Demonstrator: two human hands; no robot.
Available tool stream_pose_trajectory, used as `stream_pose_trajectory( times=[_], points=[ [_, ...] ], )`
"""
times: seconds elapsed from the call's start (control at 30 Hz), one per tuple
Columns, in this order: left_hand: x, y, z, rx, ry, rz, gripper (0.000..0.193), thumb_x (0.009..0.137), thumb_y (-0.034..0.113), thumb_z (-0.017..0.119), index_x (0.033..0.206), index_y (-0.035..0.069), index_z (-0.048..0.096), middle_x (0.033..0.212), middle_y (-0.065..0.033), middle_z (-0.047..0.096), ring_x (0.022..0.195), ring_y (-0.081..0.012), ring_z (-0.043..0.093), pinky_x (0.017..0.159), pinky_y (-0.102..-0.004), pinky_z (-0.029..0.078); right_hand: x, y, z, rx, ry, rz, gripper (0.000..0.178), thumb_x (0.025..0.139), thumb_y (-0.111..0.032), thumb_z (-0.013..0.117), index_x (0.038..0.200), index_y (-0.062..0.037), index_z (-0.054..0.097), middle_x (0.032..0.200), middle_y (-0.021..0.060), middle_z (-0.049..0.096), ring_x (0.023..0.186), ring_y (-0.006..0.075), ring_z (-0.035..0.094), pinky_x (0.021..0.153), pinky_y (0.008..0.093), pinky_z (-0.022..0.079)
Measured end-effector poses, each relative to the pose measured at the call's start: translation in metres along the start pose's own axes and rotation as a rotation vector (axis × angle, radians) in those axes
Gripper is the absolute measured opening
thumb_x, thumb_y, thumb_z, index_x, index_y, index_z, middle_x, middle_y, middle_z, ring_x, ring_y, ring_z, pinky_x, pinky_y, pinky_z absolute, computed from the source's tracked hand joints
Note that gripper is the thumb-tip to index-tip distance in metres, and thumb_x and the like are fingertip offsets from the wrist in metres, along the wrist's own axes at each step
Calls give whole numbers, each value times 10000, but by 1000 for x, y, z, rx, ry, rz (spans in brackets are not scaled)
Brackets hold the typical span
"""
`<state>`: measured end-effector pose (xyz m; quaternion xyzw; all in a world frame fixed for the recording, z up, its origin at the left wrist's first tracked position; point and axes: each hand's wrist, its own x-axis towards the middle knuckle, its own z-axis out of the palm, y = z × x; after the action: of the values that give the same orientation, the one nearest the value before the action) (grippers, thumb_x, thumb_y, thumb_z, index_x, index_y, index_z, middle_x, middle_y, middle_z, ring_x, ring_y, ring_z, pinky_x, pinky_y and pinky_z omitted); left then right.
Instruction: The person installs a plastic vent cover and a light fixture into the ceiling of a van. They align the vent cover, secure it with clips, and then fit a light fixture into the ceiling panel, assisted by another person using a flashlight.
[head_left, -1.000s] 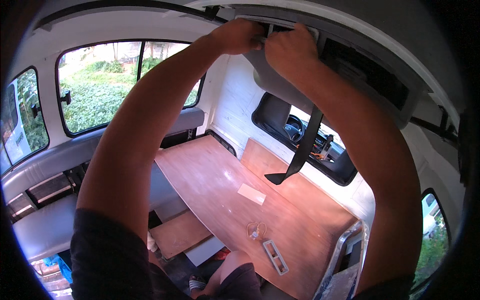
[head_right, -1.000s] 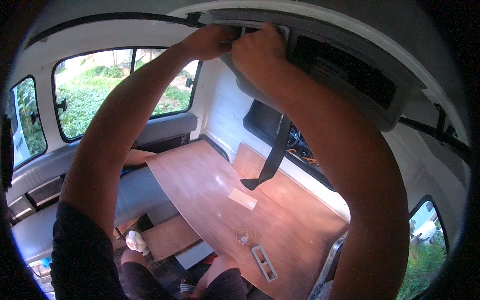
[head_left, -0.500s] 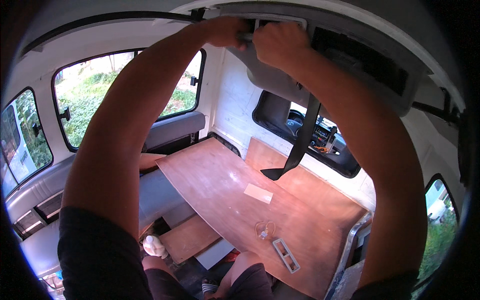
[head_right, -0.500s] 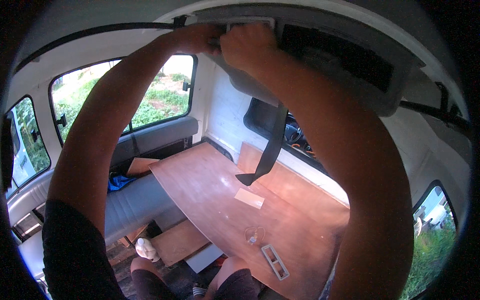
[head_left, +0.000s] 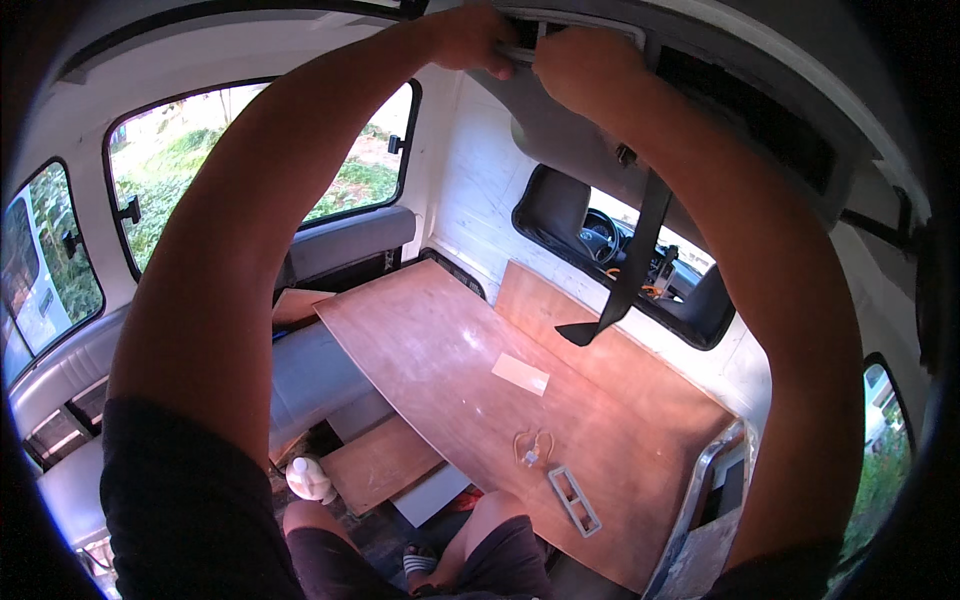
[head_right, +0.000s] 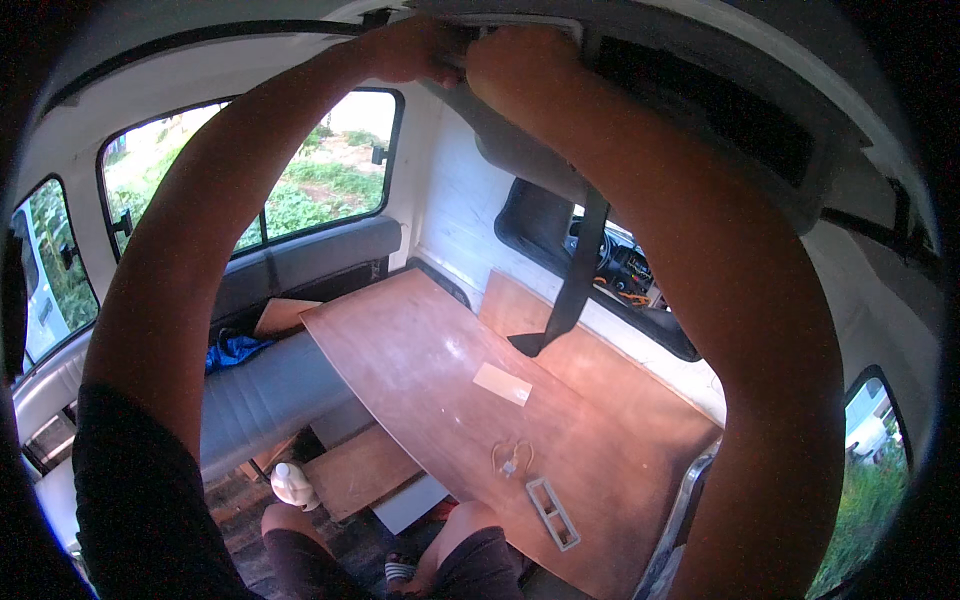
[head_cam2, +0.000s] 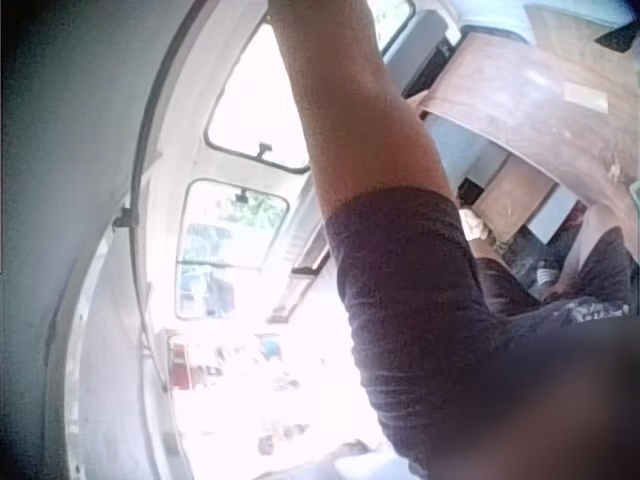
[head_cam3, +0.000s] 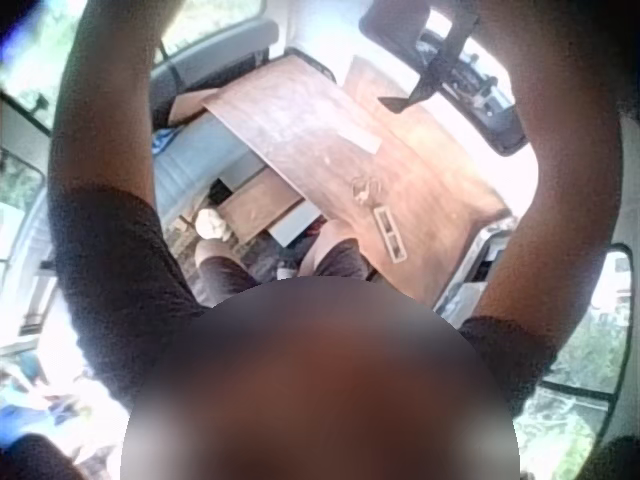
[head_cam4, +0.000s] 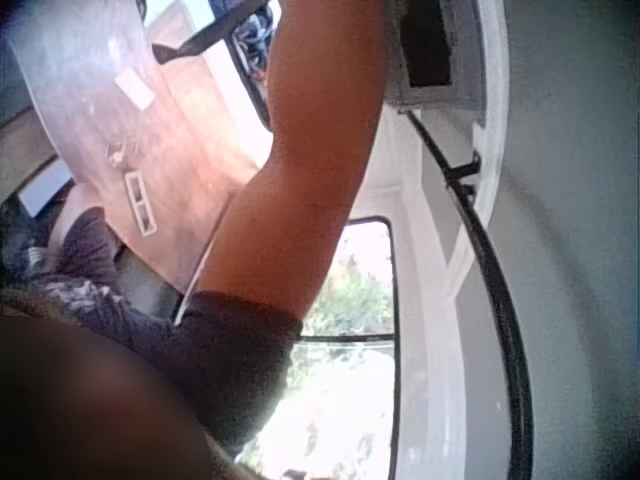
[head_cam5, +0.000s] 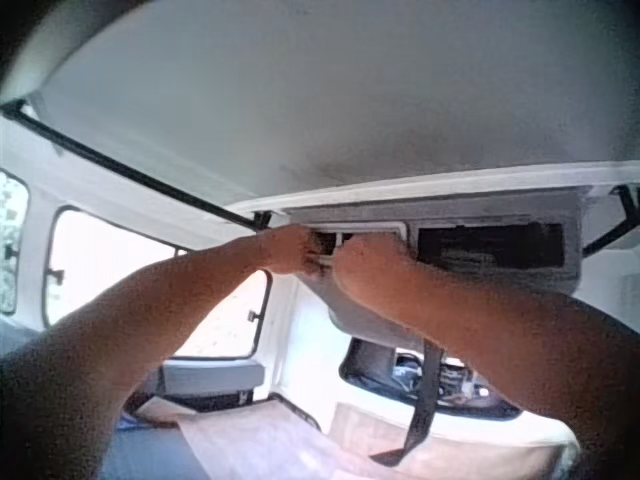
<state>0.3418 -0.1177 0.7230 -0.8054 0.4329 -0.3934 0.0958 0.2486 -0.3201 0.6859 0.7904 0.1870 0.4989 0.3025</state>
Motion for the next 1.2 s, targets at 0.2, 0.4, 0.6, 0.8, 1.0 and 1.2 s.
stream_pose_trajectory(
  times=[0.2, 0.4, 0.6, 0.8, 1.0, 1.2],
  points=[
    [-13, 9, 6, 98, 68, -202, 399, 849, 202, 740, 1228, 88, 691, 1177, -174, 718, 1062, -367, 700, 930, -470, 560, -3, 3, -10, 63, -16, 36, 255, 925, -239, 690, 1057, -32, 760, 987, 199, 755, 961, 338, 749, 844, 477, 601],
    [-9, 19, -2, 23, 134, -206, 366, 784, 232, 784, 1120, 89, 750, 969, -190, 745, 958, -376, 719, 885, -452, 561, 2, 8, -14, 140, -3, -7, 271, 905, -233, 712, 1071, -23, 754, 996, 221, 742, 936, 370, 745, 821, 484, 605],
    [-9, 28, -3, 103, 94, -206, 414, 857, 272, 736, 1226, 89, 703, 1074, -200, 730, 1055, -386, 695, 949, -478, 542, -5, 3, -20, 181, 44, 26, 221, 906, -167, 675, 1053, -28, 762, 1015, 215, 745, 933, 376, 748, 806, 478, 611],
    [2, 28, -12, 250, -147, -193, 427, 886, 293, 710, 1268, 103, 696, 1182, -199, 708, 1121, -388, 674, 983, -491, 529, -3, -4, -26, 171, -103, 58, 267, 906, -133, 621, 1114, -49, 765, 1094, 210, 744, 1005, 357, 740, 854, 465, 600],
    [13, 21, -12, 252, -239, -192, 398, 918, 225, 690, 1285, 69, 666, 1193, -191, 716, 1110, -380, 685, 1002, -499, 520, 32, -3, -20, 134, -363, 94, 343, 859, -93, 593, 1154, -44, 761, 1146, 218, 735, 1072, 371, 718, 887, 461, 575],
    [6, 13, -5, 375, -92, -120, 370, 938, 161, 658, 1292, 54, 653, 1191, -192, 714, 1064, -358, 703, 975, -487, 537, 45, -2, -19, -48, -461, -56, 294, 832, -90, 606, 1058, -10, 775, 1086, 231, 744, 1021, 386, 730, 824, 481, 578]
  ],
)
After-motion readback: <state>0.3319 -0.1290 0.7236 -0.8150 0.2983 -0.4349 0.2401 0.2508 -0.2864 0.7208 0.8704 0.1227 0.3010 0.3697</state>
